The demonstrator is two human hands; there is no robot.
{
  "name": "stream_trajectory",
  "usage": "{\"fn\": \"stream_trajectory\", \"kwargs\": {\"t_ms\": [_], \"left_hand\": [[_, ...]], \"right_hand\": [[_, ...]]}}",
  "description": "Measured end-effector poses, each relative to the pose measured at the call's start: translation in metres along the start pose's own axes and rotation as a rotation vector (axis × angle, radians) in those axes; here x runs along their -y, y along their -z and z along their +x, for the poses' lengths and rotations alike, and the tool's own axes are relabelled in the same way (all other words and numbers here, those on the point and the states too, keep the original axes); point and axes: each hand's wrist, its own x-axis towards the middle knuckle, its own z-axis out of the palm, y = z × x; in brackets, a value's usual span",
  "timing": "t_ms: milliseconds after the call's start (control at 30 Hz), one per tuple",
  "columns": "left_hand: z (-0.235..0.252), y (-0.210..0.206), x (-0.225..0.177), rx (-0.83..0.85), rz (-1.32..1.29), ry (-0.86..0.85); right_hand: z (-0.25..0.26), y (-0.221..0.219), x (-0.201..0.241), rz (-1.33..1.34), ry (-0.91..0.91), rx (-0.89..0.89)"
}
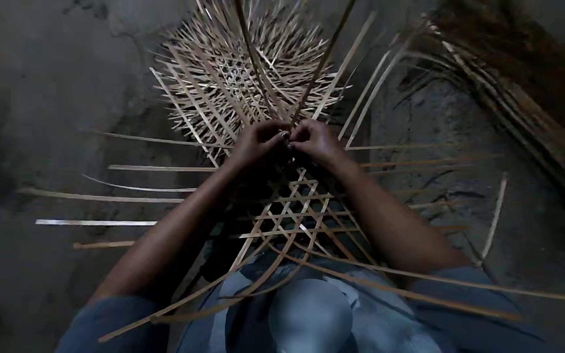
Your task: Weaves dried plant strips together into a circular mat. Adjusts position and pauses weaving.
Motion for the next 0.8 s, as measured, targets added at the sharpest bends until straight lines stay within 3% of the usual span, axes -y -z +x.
{"fn": "stream_trajectory", "kwargs": {"t_ms": [167,233,300,367,433,500,567,667,733,800], "left_hand": [[-0.019,0.008,0.001,-0.327,-0.358,0.079],[-0.021,0.008,0.003,-0.451,-0.535,0.242],[-0.018,0.008,0.006,-0.497,-0.445,0.42],[-0.011,0.015,0.012,-0.349,-0.103,0.471],[0.0,0.027,0.005,-0.076,0.187,0.424],[0.007,0.033,-0.001,0.116,0.201,0.394],[0.004,0.039,0.009,0.139,0.027,0.321],[-0.013,0.043,0.042,0.083,-0.203,0.066],[-0.019,0.038,0.055,0.052,-0.206,-0.128],[-0.018,0.035,0.048,0.046,-0.045,-0.162]], "right_hand": [[-0.003,-0.015,0.019,-0.284,0.196,0.016],[0.002,-0.021,0.031,-0.331,0.222,0.142],[0.008,-0.02,0.046,-0.285,0.126,0.28],[0.014,-0.014,0.049,-0.174,0.088,0.336],[0.016,-0.01,0.042,-0.098,0.13,0.355],[0.012,-0.01,0.036,-0.056,0.161,0.321],[0.007,-0.014,0.027,0.039,0.177,0.257],[0.006,-0.018,0.017,0.082,0.111,0.208],[0.009,-0.026,0.016,0.058,0.092,0.186],[0.009,-0.033,0.021,-0.013,0.05,0.117]]}}
